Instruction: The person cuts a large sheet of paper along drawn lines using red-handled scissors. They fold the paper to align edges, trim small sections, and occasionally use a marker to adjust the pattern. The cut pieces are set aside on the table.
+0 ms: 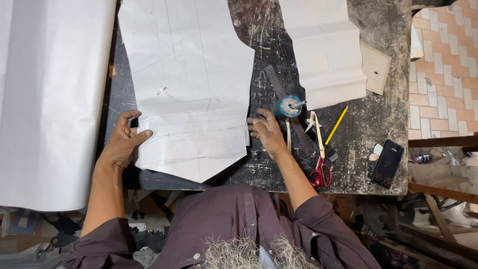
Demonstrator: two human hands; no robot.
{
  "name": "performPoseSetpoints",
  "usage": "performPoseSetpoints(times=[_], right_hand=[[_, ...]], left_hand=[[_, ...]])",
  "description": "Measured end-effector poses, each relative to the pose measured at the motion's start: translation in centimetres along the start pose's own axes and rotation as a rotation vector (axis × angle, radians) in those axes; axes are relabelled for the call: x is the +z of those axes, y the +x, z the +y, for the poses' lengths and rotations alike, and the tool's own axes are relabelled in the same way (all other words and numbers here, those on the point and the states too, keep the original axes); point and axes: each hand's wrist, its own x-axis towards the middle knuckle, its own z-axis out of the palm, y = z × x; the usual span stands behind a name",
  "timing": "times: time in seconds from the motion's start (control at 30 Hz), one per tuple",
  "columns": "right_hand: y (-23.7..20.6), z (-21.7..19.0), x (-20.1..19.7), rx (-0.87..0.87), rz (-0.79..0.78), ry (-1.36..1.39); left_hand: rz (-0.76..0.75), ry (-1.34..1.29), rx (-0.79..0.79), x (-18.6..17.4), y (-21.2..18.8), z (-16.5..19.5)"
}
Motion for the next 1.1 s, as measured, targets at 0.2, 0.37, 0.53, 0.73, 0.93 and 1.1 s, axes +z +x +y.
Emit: performPoseSetpoints(times=[0.2, 0.37, 0.53, 0.73, 0.93, 1.1], right_hand=[[-0.7, 0.1, -0.2, -0.127, -0.111, 0.058], [-0.8, 0.5, -0.7, -0.215, -0.209, 0.006], [0.2, 1.1, -0.6, -0.268, -0.118, -0.127], [0.5, 1.3, -1.1, -0.304, -0.132, -0.083], [0.0, 1.1, -1.4, -0.312, -0.14, -0.04], [-0.4, 1.2, -1.0, -0.354, -0.1, -0.187]], left_hand=[[-0.045, 0.039, 0.045, -0.4, -0.4, -0.3], [-0.033, 0.228, 0.021, -0.7, -0.6, -0.7], [-0.097, 0.254, 0.096, -1.4, -0.6, -0.3], [-0.069, 0.154, 0.027, -2.4, -0.5, -0.9], [0.063, 0.3, 0.208, -2.4, -0.8, -0.9], [0.403, 1.055, 0.801, 4.7, -2.0, -0.9]])
